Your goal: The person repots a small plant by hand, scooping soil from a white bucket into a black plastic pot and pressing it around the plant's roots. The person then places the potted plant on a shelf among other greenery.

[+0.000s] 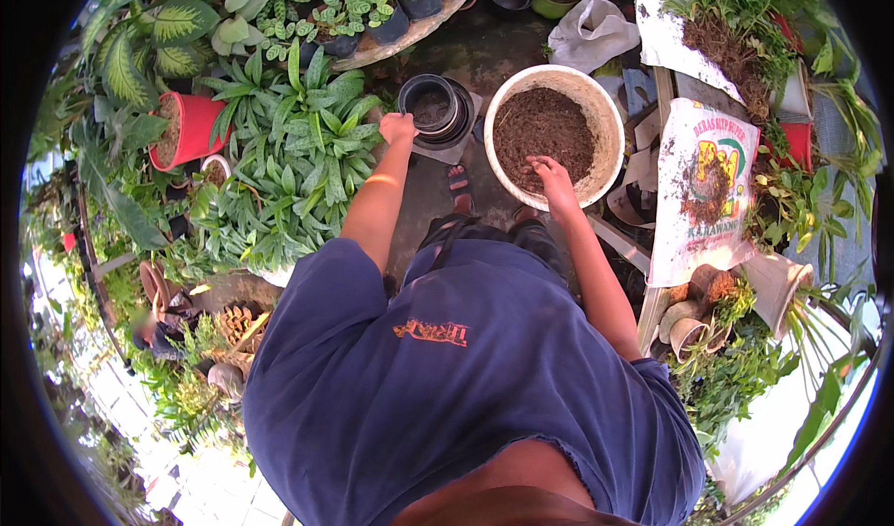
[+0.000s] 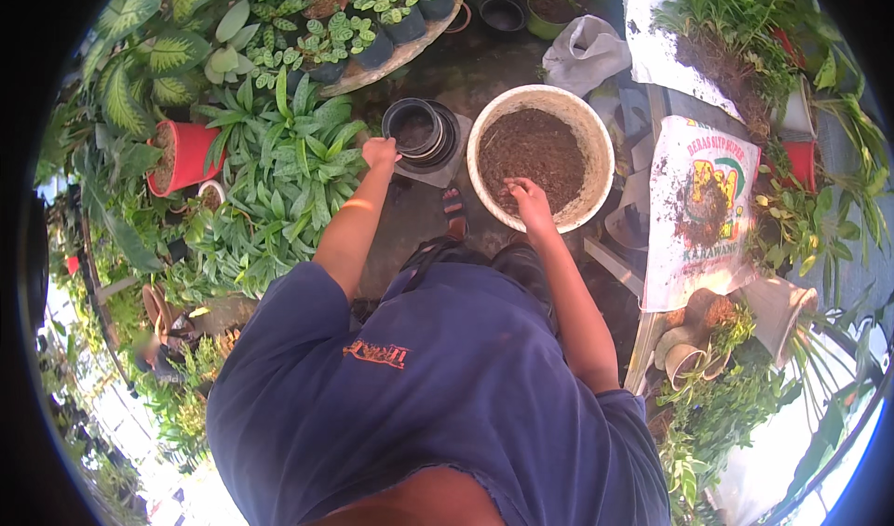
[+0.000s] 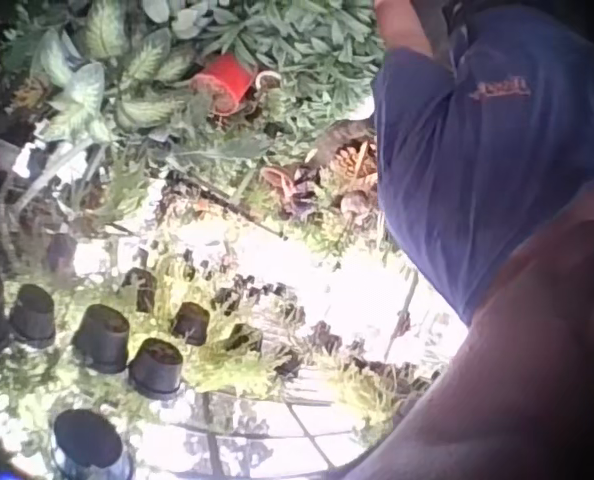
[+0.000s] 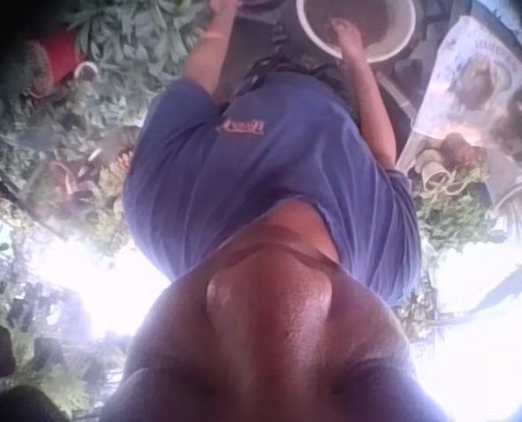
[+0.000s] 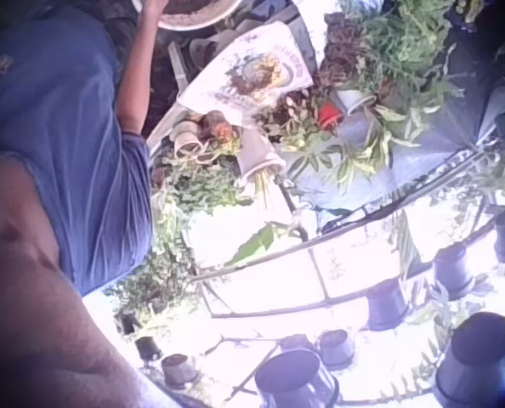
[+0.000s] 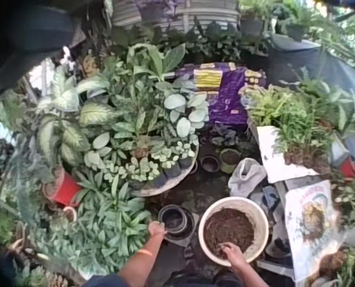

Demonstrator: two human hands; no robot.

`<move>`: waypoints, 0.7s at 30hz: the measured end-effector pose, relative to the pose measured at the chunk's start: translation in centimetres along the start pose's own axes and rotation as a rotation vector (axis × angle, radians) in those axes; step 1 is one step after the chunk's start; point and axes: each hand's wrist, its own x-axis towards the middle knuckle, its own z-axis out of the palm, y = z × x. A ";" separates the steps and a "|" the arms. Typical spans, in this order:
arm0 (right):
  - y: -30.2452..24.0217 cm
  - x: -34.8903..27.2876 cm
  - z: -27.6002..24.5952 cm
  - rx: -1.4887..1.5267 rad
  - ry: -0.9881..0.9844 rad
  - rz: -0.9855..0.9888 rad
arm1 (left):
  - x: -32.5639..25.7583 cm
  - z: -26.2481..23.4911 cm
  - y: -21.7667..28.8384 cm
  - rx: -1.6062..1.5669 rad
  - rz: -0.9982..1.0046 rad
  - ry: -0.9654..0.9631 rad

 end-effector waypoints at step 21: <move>-6.9 0.4 0.2 0.054 0.105 -0.300 | -14.8 -2.6 16.4 -0.160 0.458 -0.447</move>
